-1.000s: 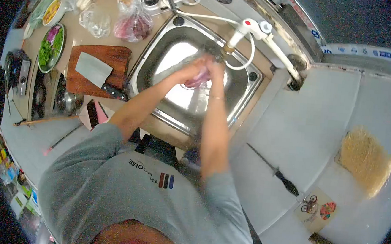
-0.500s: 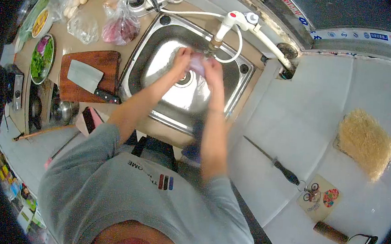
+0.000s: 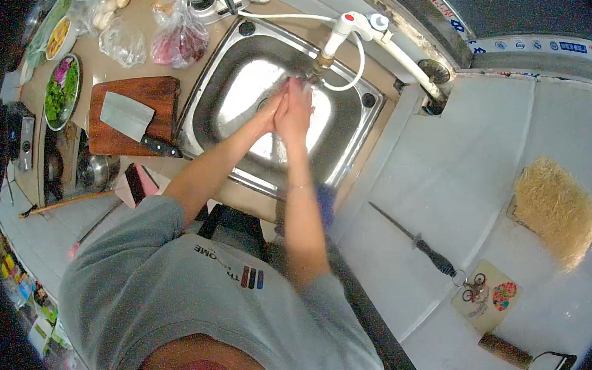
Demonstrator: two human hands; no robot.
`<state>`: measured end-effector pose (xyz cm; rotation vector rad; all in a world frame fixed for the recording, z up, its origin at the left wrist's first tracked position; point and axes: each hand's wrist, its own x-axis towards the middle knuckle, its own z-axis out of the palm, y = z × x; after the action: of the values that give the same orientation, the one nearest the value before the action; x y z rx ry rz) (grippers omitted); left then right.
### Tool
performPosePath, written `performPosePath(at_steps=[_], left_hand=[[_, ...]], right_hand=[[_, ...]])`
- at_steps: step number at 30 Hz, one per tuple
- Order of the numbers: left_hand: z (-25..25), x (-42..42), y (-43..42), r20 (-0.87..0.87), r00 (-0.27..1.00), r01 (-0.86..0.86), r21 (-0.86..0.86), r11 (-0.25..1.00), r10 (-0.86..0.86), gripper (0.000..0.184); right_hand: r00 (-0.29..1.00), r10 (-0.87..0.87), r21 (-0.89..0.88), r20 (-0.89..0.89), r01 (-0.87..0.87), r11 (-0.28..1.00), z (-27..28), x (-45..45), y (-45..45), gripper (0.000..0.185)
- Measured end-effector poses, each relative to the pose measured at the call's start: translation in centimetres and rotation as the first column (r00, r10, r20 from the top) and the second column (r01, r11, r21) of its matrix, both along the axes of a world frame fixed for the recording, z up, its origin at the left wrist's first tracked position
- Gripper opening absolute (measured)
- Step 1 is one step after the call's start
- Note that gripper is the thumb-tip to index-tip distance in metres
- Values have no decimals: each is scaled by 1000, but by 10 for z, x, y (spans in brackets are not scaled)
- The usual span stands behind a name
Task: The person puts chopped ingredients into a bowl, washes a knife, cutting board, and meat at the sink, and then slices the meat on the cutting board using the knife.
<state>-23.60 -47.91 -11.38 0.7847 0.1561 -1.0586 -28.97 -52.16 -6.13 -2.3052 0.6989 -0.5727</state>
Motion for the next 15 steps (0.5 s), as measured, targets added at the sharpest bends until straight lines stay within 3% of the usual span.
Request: performPosePath(at_steps=[1,2,3,4,5,6,7,8,10,11,12,14,15], left_hand=[[13,0,6,20,994,108,95,990,-111,49],[25,2,9,31,975,212,188,959,-221,51],[31,5,9,34,974,214,190,958,-224,51],[33,7,9,-7,980,197,226,954,-201,50],[36,7,9,-48,983,183,261,948,-176,49],[36,7,7,-47,983,185,259,948,-179,49],[36,8,3,-47,989,144,274,951,-137,47],[37,10,0,-46,995,103,289,952,-94,45],[31,17,-7,-32,998,52,282,958,-45,41],[27,17,-12,-23,1000,6,275,961,0,38],[18,13,-16,-27,1000,6,272,962,1,38],[2,3,-29,223,972,-150,324,934,78,36],[10,-5,-29,198,980,-51,386,921,-28,44]], right_hand=[[1000,-4,5,1,4,1000,2,6,-9,44],[981,39,202,-192,0,979,6,12,-22,41],[924,119,387,-363,33,921,12,18,-31,38],[925,117,389,-361,36,921,19,21,-37,38],[943,30,684,-331,217,697,26,23,-41,43],[941,-62,875,-331,331,354,29,28,-46,48],[983,-110,962,-146,167,217,8,28,-47,53],[984,-108,962,-145,166,218,-12,24,-47,53],[953,-304,950,-2,97,297,6,18,-19,58],[974,-215,890,-74,162,426,20,13,-12,53],[974,-215,888,-77,165,429,15,9,-4,53],[893,-442,907,88,112,407,-5,4,7,46],[900,-430,878,66,152,454,-6,1,2,46]])
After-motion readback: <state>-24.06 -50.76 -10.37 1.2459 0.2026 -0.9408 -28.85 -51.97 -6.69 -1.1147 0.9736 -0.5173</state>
